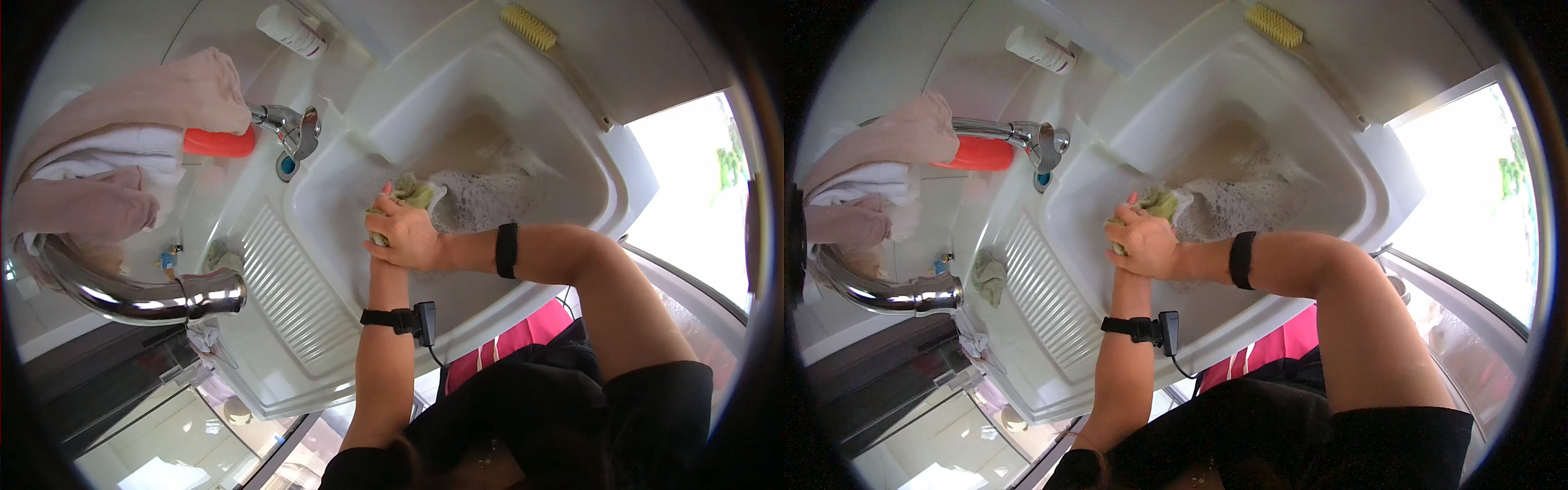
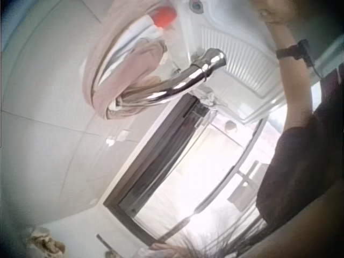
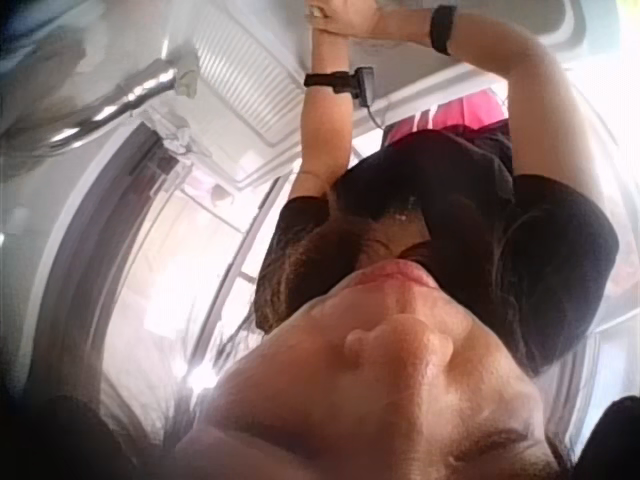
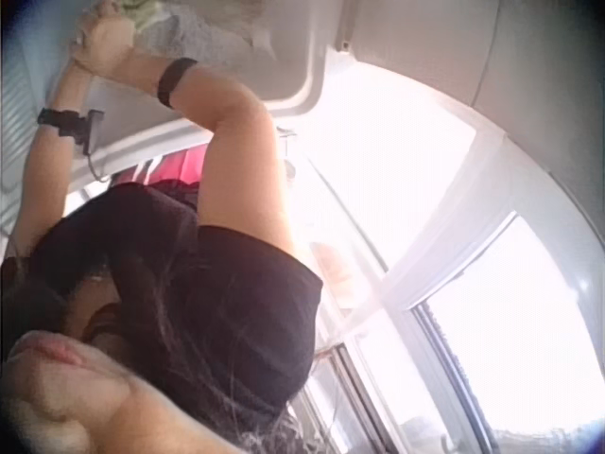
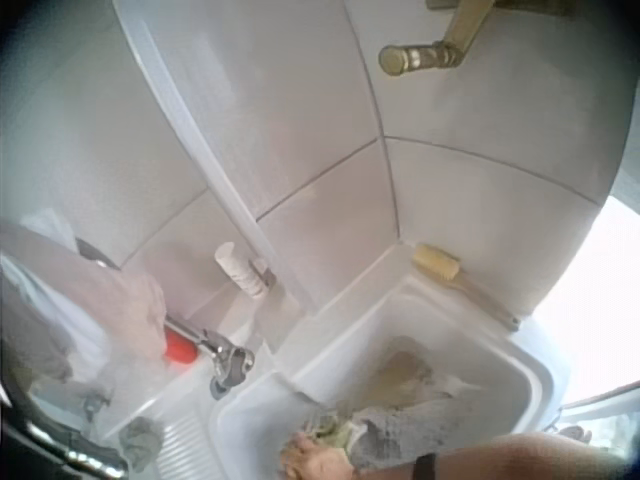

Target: Washing a cloth by hand in a sink and then hanging it to dry.

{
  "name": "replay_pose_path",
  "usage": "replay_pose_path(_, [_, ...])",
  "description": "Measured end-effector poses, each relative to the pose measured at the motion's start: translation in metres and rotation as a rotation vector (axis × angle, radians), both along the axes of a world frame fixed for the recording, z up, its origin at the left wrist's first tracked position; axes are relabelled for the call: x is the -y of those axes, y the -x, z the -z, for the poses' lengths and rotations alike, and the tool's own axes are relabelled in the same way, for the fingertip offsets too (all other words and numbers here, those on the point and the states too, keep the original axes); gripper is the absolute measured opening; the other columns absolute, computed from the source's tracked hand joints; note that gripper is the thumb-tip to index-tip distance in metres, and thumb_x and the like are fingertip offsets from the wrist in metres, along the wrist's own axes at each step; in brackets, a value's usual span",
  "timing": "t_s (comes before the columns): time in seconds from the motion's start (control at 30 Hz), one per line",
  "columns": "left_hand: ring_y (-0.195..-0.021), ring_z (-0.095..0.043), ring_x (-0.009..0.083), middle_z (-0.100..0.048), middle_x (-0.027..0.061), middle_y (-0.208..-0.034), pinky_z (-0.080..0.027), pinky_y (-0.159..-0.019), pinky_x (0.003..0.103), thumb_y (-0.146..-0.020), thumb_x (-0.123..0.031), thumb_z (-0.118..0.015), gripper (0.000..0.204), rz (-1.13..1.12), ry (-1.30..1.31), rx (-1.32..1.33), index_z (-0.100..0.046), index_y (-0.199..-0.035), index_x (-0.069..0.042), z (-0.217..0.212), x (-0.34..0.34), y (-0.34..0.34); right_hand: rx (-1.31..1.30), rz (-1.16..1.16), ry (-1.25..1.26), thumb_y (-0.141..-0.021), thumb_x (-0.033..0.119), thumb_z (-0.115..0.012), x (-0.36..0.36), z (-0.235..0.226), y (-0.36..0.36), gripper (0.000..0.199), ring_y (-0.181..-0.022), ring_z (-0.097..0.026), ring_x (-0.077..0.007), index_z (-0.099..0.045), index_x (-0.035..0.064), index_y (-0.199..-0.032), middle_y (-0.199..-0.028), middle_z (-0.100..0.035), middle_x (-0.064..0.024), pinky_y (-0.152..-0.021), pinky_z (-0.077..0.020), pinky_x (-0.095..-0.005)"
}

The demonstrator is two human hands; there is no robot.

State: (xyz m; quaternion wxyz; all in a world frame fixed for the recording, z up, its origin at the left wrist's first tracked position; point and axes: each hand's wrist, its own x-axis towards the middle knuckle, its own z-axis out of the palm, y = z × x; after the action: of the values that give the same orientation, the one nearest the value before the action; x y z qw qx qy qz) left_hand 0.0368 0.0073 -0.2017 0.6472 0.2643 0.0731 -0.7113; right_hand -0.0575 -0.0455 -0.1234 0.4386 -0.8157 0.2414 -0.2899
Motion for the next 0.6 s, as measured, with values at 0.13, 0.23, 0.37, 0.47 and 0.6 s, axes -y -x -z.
replay_pose_path(0.13, [-0.12,-0.025,0.0349,-0.025,0.0164,-0.131,-0.029,-0.087,0.06,-0.085,-0.041,-0.039,0.049,-0.052,-0.08,0.128,-0.03,-0.126,-0.016,-0.013,0.011,0.0,0.061,-0.102,0.101,-0.063,0.015,-0.06,0.012,-0.01,0.001,0.013,-0.066,-0.055,-0.0285,-0.055,0.0085,-0.074,-0.082,-0.054,-0.0122,-0.059,-0.0469,-0.0357])
replay_pose_path(0.23, [-0.121,-0.025,0.0351,-0.025,0.0161,-0.131,-0.029,-0.087,0.06,-0.085,-0.041,-0.039,0.049,-0.08,-0.249,0.211,-0.03,-0.126,-0.016,-0.004,0.024,0.007,-0.025,-0.115,0.205,-0.068,0.018,-0.058,0.027,0.01,-0.001,0.013,-0.064,-0.056,-0.0257,-0.054,0.0078,-0.076,-0.081,-0.052,-0.0102,-0.053,-0.046,-0.036])
replay_pose_path(0.37, [-0.121,-0.025,0.0353,-0.025,0.0157,-0.131,-0.03,-0.087,0.059,-0.086,-0.039,-0.038,0.048,-0.088,-0.439,0.295,-0.029,-0.126,-0.016,0.026,0.024,0.004,-0.022,-0.12,0.162,-0.071,0.022,-0.056,0.05,0.047,0.002,0.018,-0.075,-0.055,-0.0276,-0.053,0.0079,-0.082,-0.085,-0.051,-0.0122,-0.057,-0.0468,-0.0377])
replay_pose_path(0.47, [-0.121,-0.025,0.0355,-0.025,0.0154,-0.131,-0.031,-0.087,0.059,-0.086,-0.039,-0.038,0.048,-0.045,-0.489,0.309,-0.029,-0.126,-0.015,0.038,0.02,0.004,-0.297,0.062,0.177,-0.074,0.027,-0.056,0.094,0.099,0.024,0.034,-0.095,-0.048,-0.0315,-0.048,0.0084,-0.102,-0.106,-0.043,-0.0183,-0.074,-0.0443,-0.0397])
replay_pose_path(0.6, [-0.123,-0.022,0.0329,-0.022,0.0163,-0.132,-0.032,-0.089,0.055,-0.083,-0.043,-0.043,0.062,0.03,-0.969,0.539,-0.024,-0.128,-0.005,-0.005,0.025,0.013,-0.631,0.452,0.062,-0.073,0.03,-0.057,0.11,0.119,0.039,0.048,-0.1,-0.043,-0.0367,-0.042,0.0126,-0.115,-0.115,-0.035,-0.0212,-0.082,-0.0387,-0.0436])
